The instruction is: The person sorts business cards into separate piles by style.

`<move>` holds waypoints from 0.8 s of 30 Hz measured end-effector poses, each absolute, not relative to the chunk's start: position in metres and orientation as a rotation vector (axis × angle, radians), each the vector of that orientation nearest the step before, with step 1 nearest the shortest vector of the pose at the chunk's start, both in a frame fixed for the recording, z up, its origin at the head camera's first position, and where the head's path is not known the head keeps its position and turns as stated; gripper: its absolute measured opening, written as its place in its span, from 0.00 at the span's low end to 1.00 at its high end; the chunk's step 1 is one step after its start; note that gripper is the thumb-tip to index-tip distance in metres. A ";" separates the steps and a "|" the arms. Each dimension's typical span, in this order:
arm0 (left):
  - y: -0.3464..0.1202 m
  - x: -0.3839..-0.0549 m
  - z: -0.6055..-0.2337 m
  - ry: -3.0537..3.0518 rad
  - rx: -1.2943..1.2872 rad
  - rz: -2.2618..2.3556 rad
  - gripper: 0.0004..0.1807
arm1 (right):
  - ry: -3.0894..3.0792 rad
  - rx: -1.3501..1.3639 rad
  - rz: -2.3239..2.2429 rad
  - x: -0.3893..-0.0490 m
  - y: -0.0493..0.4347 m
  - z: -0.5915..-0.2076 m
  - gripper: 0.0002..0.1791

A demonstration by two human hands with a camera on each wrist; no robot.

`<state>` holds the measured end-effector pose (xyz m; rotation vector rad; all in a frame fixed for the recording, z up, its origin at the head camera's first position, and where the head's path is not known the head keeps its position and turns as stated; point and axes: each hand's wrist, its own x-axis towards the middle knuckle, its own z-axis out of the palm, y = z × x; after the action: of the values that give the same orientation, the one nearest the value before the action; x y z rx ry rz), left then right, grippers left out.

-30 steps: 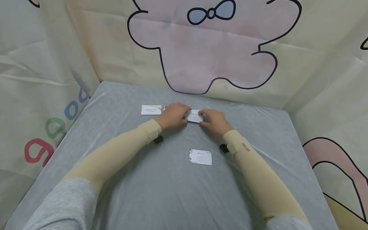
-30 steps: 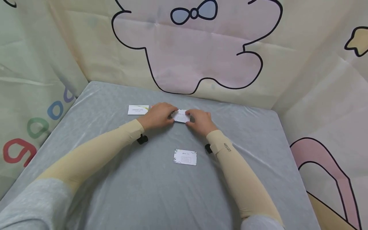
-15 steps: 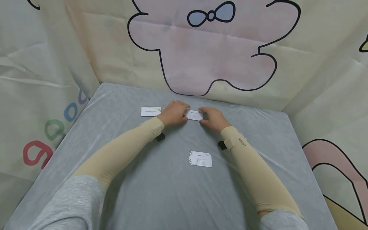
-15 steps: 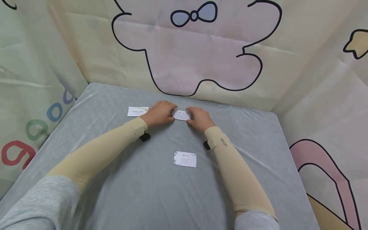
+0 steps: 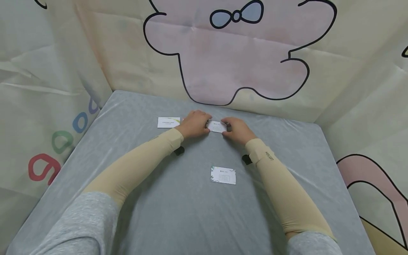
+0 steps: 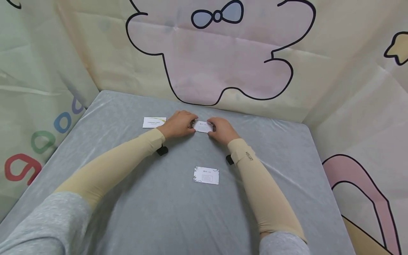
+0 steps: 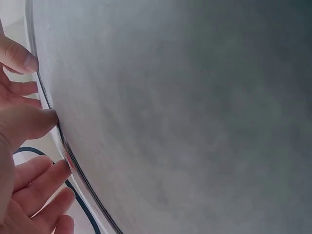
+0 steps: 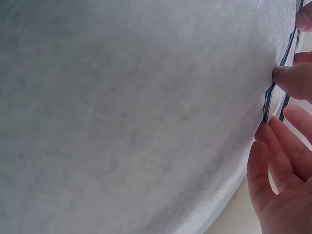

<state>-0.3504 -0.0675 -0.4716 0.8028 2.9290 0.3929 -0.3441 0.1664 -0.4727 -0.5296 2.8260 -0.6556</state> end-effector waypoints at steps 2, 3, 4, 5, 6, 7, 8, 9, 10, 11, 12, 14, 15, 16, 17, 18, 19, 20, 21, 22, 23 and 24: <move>-0.068 -0.351 -0.472 2.928 0.805 0.391 0.31 | 2.823 -0.538 -0.667 -0.344 0.168 -0.474 0.32; -0.069 -0.351 -0.473 2.929 0.807 0.386 0.31 | 2.822 -0.541 -0.673 -0.344 0.168 -0.475 0.32; -0.069 -0.351 -0.474 2.930 0.810 0.383 0.31 | 2.823 -0.541 -0.681 -0.344 0.169 -0.475 0.32; -0.069 -0.350 -0.474 2.930 0.812 0.384 0.31 | 2.823 -0.542 -0.687 -0.344 0.169 -0.476 0.32; -0.070 -0.349 -0.474 2.935 0.815 0.379 0.31 | 2.821 -0.543 -0.694 -0.344 0.170 -0.477 0.32; -0.070 -0.348 -0.473 2.937 0.818 0.376 0.31 | 2.820 -0.548 -0.699 -0.344 0.171 -0.478 0.32; -0.070 -0.346 -0.472 2.939 0.824 0.371 0.32 | 2.819 -0.552 -0.702 -0.343 0.172 -0.478 0.33; -0.070 -0.343 -0.471 2.940 0.833 0.357 0.32 | 2.815 -0.555 -0.709 -0.342 0.173 -0.478 0.33; -0.070 -0.339 -0.470 2.939 0.842 0.350 0.33 | 2.809 -0.561 -0.713 -0.340 0.175 -0.479 0.34; -0.070 -0.334 -0.468 2.936 0.858 0.341 0.34 | 2.802 -0.567 -0.715 -0.338 0.176 -0.479 0.34; -0.070 -0.328 -0.466 2.934 0.880 0.327 0.34 | 2.796 -0.571 -0.715 -0.334 0.178 -0.478 0.35; -0.069 -0.314 -0.463 2.924 0.934 0.314 0.34 | 2.795 -0.586 -0.705 -0.325 0.183 -0.476 0.37; -0.069 -0.305 -0.462 2.918 0.961 0.311 0.34 | 2.796 -0.596 -0.700 -0.318 0.185 -0.474 0.37; -0.070 -0.297 -0.461 2.910 0.989 0.316 0.34 | 2.800 -0.609 -0.686 -0.310 0.188 -0.473 0.38; -0.070 -0.289 -0.461 2.900 1.017 0.317 0.33 | 2.806 -0.625 -0.668 -0.301 0.190 -0.471 0.38; -0.070 -0.280 -0.461 2.888 1.043 0.324 0.33 | 2.811 -0.651 -0.647 -0.291 0.192 -0.469 0.38; -0.070 -0.271 -0.461 2.870 1.064 0.332 0.33 | 2.809 -0.681 -0.636 -0.281 0.194 -0.468 0.39; -0.070 -0.262 -0.461 2.849 1.082 0.340 0.34 | 2.802 -0.716 -0.625 -0.270 0.195 -0.467 0.39; -0.070 -0.253 -0.460 2.828 1.098 0.348 0.34 | 2.792 -0.750 -0.614 -0.258 0.196 -0.465 0.40; -0.069 -0.245 -0.460 2.806 1.113 0.354 0.35 | 2.785 -0.782 -0.593 -0.248 0.197 -0.465 0.41; -0.068 -0.237 -0.459 2.787 1.123 0.350 0.36 | 2.776 -0.814 -0.574 -0.238 0.197 -0.465 0.43; -0.067 -0.231 -0.459 2.770 1.131 0.349 0.37 | 2.768 -0.844 -0.559 -0.229 0.198 -0.465 0.45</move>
<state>-0.2309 -0.0671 -0.4592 1.1313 2.7698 0.3490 -0.2286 0.1976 -0.4652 -0.8442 2.7684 -0.5589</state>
